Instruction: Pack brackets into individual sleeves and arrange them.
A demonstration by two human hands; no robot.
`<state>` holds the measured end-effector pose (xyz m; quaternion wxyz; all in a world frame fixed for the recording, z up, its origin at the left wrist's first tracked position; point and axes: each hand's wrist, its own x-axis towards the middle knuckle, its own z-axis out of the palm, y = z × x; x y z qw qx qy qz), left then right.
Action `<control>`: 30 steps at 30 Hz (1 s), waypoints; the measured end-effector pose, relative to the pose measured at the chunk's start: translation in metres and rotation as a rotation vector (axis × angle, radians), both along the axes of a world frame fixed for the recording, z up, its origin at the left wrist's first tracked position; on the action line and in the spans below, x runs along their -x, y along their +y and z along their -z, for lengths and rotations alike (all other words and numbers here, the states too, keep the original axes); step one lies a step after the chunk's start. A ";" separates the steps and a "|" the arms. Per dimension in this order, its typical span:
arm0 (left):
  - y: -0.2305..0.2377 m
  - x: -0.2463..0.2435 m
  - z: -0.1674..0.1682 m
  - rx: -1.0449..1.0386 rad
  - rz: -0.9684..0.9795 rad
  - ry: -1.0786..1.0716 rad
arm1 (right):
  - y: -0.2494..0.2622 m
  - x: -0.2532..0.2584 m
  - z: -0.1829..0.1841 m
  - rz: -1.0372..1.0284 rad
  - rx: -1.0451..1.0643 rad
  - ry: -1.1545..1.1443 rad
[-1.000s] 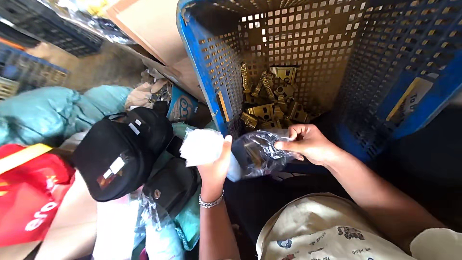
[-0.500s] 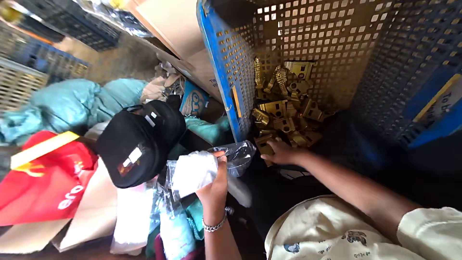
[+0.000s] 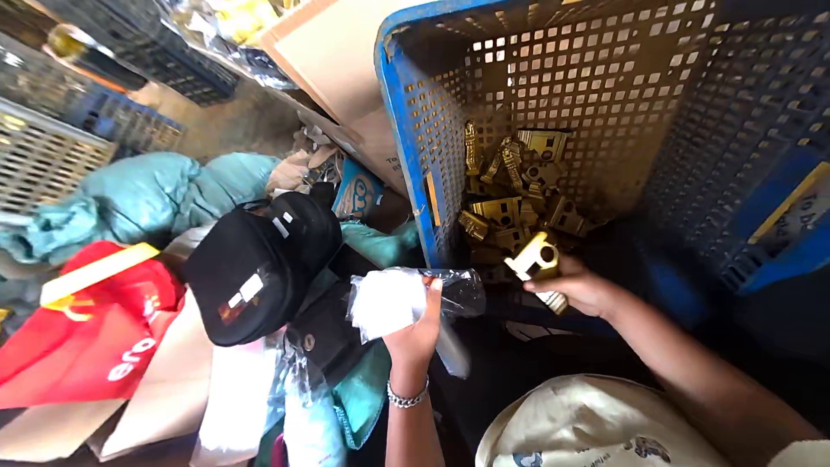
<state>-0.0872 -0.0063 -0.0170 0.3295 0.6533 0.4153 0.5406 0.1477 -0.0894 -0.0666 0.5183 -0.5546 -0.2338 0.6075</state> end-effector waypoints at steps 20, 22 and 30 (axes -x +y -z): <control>-0.026 -0.058 0.014 0.143 0.277 0.073 | 0.035 0.013 -0.060 -0.473 -0.008 -0.577; -0.024 -0.058 0.011 0.206 0.210 -0.027 | 0.026 0.002 -0.062 -0.349 -0.145 -0.338; -0.041 -0.067 -0.002 0.201 0.468 -0.093 | 0.024 -0.013 -0.059 -0.195 -0.299 -0.842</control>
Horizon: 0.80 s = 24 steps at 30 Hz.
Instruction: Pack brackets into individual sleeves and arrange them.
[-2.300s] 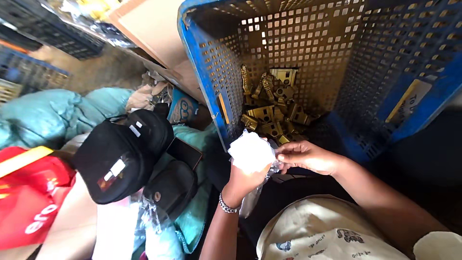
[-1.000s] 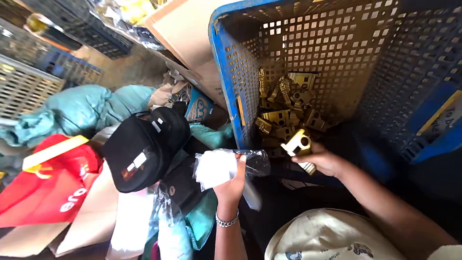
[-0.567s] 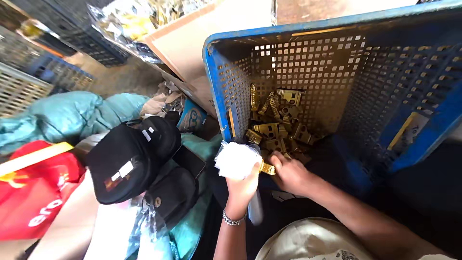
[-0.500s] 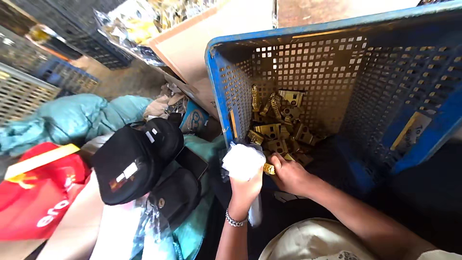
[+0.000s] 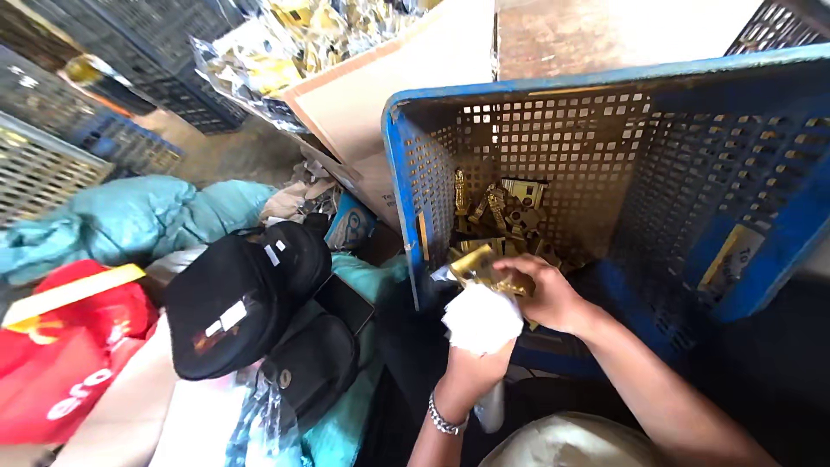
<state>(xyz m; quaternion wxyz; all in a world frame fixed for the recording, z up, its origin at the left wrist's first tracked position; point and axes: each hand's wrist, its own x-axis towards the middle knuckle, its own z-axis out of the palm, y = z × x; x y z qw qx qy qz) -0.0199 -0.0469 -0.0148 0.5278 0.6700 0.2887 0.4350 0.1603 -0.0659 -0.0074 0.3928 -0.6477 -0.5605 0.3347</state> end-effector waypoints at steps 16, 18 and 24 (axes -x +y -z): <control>0.017 0.004 0.010 0.088 -0.249 -0.104 | 0.015 0.018 -0.029 -0.262 0.125 0.332; 0.013 -0.002 0.004 0.160 -0.178 -0.161 | 0.007 0.013 -0.019 -0.178 0.102 0.440; 0.004 -0.001 -0.034 0.613 -0.099 -0.171 | -0.019 0.008 -0.005 -0.211 0.098 0.709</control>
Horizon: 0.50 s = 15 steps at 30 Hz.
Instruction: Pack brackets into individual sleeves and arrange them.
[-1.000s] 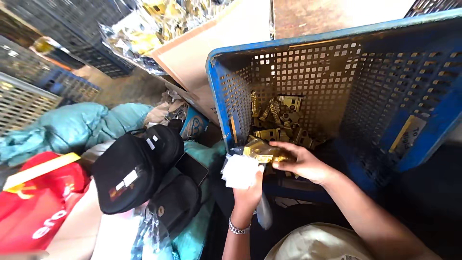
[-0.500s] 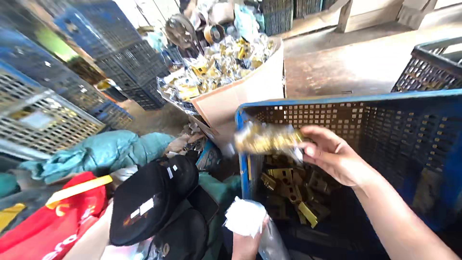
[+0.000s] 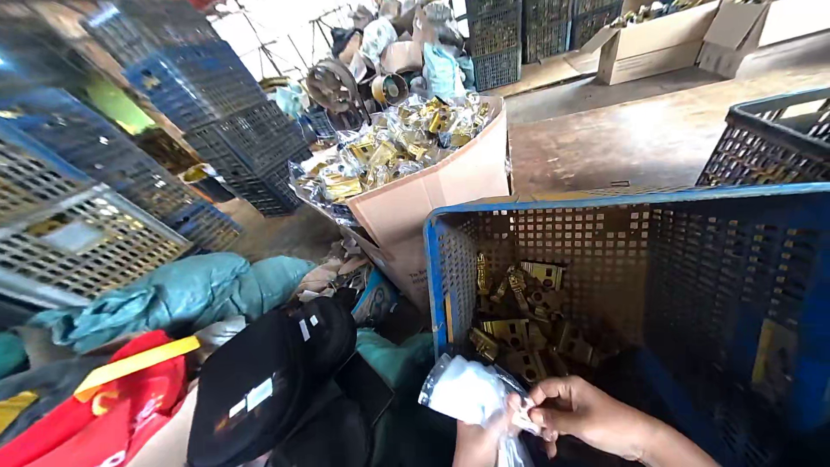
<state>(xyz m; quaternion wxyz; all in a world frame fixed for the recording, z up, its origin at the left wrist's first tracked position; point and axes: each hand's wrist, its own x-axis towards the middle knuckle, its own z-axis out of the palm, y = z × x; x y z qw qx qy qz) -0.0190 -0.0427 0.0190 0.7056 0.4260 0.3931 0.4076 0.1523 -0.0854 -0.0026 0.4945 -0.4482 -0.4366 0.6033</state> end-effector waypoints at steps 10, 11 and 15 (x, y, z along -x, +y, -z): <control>0.049 0.034 0.029 -0.828 -0.413 0.602 | -0.020 0.007 0.007 0.174 0.012 0.098; 0.048 0.034 0.025 -0.760 -0.383 0.514 | -0.019 0.012 0.009 0.215 0.017 0.137; 0.002 0.033 0.016 -0.330 0.260 0.210 | -0.023 0.033 0.006 0.060 0.074 0.001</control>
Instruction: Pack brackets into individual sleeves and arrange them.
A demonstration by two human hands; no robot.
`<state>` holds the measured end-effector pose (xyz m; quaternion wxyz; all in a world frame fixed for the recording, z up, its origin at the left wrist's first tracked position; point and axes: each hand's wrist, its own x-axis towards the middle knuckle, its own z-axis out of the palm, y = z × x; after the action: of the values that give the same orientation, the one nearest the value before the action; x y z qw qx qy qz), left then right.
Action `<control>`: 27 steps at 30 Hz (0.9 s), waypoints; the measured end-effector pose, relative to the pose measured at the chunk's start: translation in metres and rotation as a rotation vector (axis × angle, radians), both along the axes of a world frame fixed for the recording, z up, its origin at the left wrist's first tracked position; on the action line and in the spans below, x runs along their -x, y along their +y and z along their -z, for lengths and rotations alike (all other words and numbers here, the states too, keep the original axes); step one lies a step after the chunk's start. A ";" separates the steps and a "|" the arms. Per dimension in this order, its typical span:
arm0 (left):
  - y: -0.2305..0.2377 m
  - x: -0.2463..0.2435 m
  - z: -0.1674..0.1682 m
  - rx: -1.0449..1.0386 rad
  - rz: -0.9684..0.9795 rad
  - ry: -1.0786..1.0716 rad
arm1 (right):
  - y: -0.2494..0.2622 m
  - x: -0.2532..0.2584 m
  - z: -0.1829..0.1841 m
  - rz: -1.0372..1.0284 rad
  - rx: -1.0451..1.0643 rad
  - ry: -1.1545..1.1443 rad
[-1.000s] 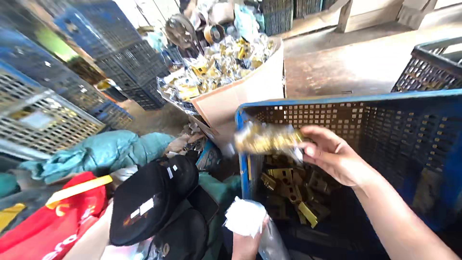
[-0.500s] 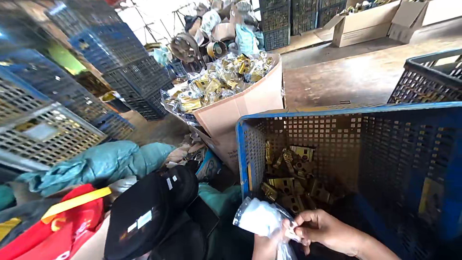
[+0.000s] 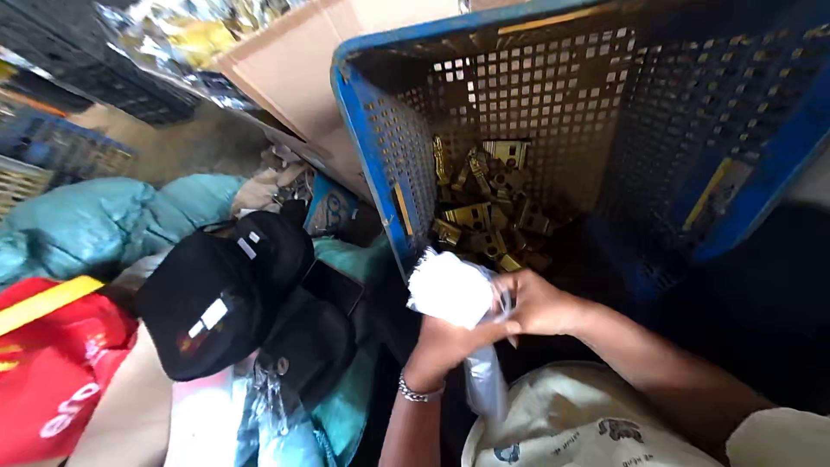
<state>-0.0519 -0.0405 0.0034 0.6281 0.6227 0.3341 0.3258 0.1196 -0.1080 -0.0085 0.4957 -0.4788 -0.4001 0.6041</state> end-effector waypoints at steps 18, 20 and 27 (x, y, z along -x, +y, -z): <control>0.006 0.017 0.029 -0.295 -0.373 0.002 | 0.065 -0.074 0.128 -0.472 0.303 -1.145; 0.006 0.015 0.027 -0.317 -0.429 0.010 | 0.061 -0.072 0.122 -0.465 0.308 -1.172; 0.010 0.009 0.040 -0.399 -0.459 0.081 | -0.008 -0.080 0.083 -0.181 0.399 -1.057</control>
<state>-0.0609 -0.0308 -0.0364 0.3898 0.6544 0.4201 0.4932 0.1994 -0.1162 -0.0917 0.0745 -0.7640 -0.5113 0.3865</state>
